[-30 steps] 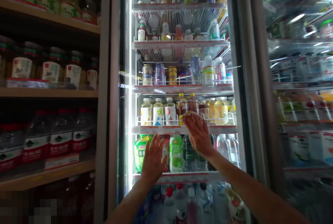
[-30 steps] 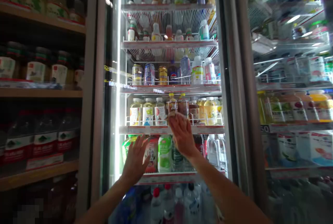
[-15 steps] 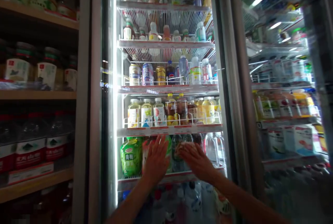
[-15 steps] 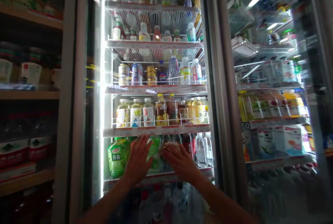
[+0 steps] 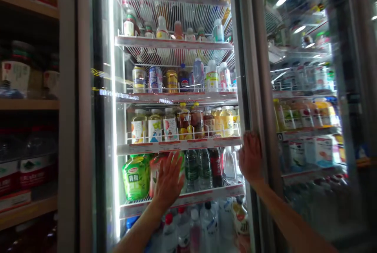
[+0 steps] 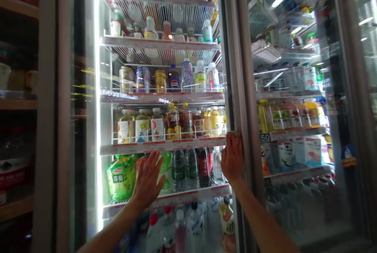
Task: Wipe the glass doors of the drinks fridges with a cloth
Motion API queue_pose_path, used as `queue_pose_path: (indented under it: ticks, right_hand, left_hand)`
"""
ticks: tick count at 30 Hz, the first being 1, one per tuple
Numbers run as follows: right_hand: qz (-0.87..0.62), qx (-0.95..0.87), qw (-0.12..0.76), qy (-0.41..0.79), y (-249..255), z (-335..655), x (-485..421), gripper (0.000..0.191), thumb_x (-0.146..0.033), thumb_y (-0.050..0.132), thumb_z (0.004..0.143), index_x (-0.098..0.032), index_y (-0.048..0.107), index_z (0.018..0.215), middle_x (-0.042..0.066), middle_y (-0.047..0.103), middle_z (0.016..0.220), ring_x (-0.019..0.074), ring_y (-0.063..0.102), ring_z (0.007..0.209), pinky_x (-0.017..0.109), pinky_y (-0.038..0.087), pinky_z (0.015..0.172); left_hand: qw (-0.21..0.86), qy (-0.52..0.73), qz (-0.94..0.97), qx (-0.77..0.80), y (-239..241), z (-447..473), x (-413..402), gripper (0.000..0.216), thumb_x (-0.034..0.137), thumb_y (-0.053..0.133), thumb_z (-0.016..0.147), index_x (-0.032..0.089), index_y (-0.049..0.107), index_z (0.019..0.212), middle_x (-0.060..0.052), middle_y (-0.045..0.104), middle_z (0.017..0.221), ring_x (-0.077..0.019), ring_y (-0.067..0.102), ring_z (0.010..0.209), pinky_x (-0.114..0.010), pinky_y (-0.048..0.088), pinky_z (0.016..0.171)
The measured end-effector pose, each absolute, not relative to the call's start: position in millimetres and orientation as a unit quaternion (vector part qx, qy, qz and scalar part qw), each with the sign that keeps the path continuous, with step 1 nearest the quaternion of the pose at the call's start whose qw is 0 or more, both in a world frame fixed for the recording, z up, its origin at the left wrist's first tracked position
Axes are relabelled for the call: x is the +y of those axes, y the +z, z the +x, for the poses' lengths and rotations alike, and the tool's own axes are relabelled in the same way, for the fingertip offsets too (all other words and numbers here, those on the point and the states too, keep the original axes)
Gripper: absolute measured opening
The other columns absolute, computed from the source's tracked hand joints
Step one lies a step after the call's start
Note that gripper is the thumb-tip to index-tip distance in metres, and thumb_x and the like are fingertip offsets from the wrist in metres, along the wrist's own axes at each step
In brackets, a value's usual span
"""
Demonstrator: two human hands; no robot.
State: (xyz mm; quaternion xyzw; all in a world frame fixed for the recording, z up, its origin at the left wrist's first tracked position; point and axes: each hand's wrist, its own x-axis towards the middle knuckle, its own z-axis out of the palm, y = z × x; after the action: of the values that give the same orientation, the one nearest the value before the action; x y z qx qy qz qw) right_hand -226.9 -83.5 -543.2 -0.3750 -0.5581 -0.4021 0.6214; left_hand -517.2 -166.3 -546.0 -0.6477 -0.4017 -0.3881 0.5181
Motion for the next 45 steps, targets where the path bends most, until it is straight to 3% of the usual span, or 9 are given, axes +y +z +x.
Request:
queue_pose_path:
  ticks: [3,8,13,20,24,31,36,40,45]
  right_hand:
    - [-0.342,-0.562,0.640,-0.397,-533,-267,-92,0.064,-0.016,0.037,0.086,-0.017,0.015,0.146,0.011,0.030,0.146,0.0293,0.014,0.139,0.055,0.026,0.108]
    - [-0.167,-0.749,0.449,-0.458,-573,-300,-115,0.062,-0.009,0.037,0.082,-0.022,0.028,0.142,0.002,0.038,0.143,0.0197,0.020,0.138,0.044,0.017,0.114]
    - [-0.311,-0.585,0.653,-0.367,-541,-292,-104,0.062,-0.014,0.037,0.086,-0.020,0.019,0.145,0.010,0.030,0.147,0.0272,0.014,0.140,0.055,0.022,0.108]
    - [-0.172,-0.718,0.655,-0.163,-563,-357,-138,0.057,-0.018,0.025,0.090,-0.022,0.012,0.146,0.006,0.033,0.146,0.0194,0.025,0.137,0.045,0.033,0.107]
    - [-0.188,-0.688,0.700,-0.034,-564,-337,-143,0.055,-0.018,0.012,0.092,-0.018,0.000,0.146,0.010,0.029,0.147,0.0146,0.037,0.131,0.036,0.042,0.099]
    - [-0.265,-0.608,0.671,-0.332,-537,-284,-95,0.054,-0.027,0.030,0.091,-0.021,0.019,0.144,0.010,0.031,0.146,0.0250,0.023,0.137,0.054,0.014,0.110]
    - [-0.295,-0.610,0.624,-0.388,-542,-285,-85,0.057,-0.028,0.033,0.089,-0.022,0.019,0.144,0.010,0.028,0.148,0.0280,0.019,0.138,0.055,0.014,0.109]
    - [-0.303,-0.604,0.621,-0.397,-544,-284,-86,0.057,-0.027,0.034,0.089,-0.023,0.021,0.144,0.009,0.027,0.148,0.0275,0.021,0.138,0.054,0.015,0.109]
    - [-0.301,-0.608,0.622,-0.391,-543,-284,-87,0.055,-0.027,0.036,0.088,-0.025,0.026,0.142,0.008,0.029,0.148,0.0268,0.021,0.138,0.053,0.015,0.109]
  left_hand:
    - [0.518,-0.382,-0.655,-0.397,-547,-519,-169,0.058,0.025,0.044,0.085,0.015,0.028,0.140,-0.012,0.041,0.141,-0.0211,0.019,0.139,-0.043,0.014,0.114]
    - [0.525,-0.373,-0.663,-0.381,-559,-530,-178,0.059,0.020,0.044,0.084,0.014,0.028,0.140,-0.011,0.044,0.139,-0.0202,0.018,0.139,-0.040,0.016,0.114]
    - [0.493,-0.367,-0.684,-0.393,-567,-535,-190,0.062,0.015,0.044,0.083,0.018,0.023,0.142,-0.010,0.042,0.141,-0.0214,0.021,0.138,-0.044,0.022,0.113]
    - [0.361,-0.496,-0.720,-0.324,-553,-471,-185,0.050,0.019,0.033,0.090,0.014,0.026,0.138,-0.014,0.047,0.135,-0.0166,0.037,0.130,-0.035,0.042,0.100]
    - [0.429,-0.493,-0.679,-0.334,-544,-424,-154,0.043,0.027,0.036,0.090,0.013,0.039,0.131,-0.012,0.051,0.131,-0.0192,0.039,0.129,-0.039,0.036,0.104]
    - [0.529,-0.416,-0.622,-0.401,-520,-489,-153,0.037,0.026,0.042,0.088,0.027,0.047,0.125,-0.003,0.047,0.137,-0.0165,0.030,0.135,-0.041,0.013,0.113]
    - [0.532,-0.532,-0.470,-0.461,-521,-556,-180,0.048,0.019,0.040,0.087,0.014,0.036,0.134,-0.016,0.036,0.143,-0.0253,0.023,0.138,-0.047,0.018,0.109]
    - [0.559,-0.395,-0.647,-0.336,-542,-504,-165,0.042,0.018,0.040,0.086,0.026,0.046,0.127,0.001,0.045,0.139,-0.0143,0.025,0.136,-0.033,0.021,0.111]
    - [0.541,-0.447,-0.571,-0.425,-531,-524,-165,0.039,0.021,0.042,0.087,0.024,0.048,0.126,-0.006,0.047,0.137,-0.0207,0.032,0.134,-0.045,0.015,0.112]
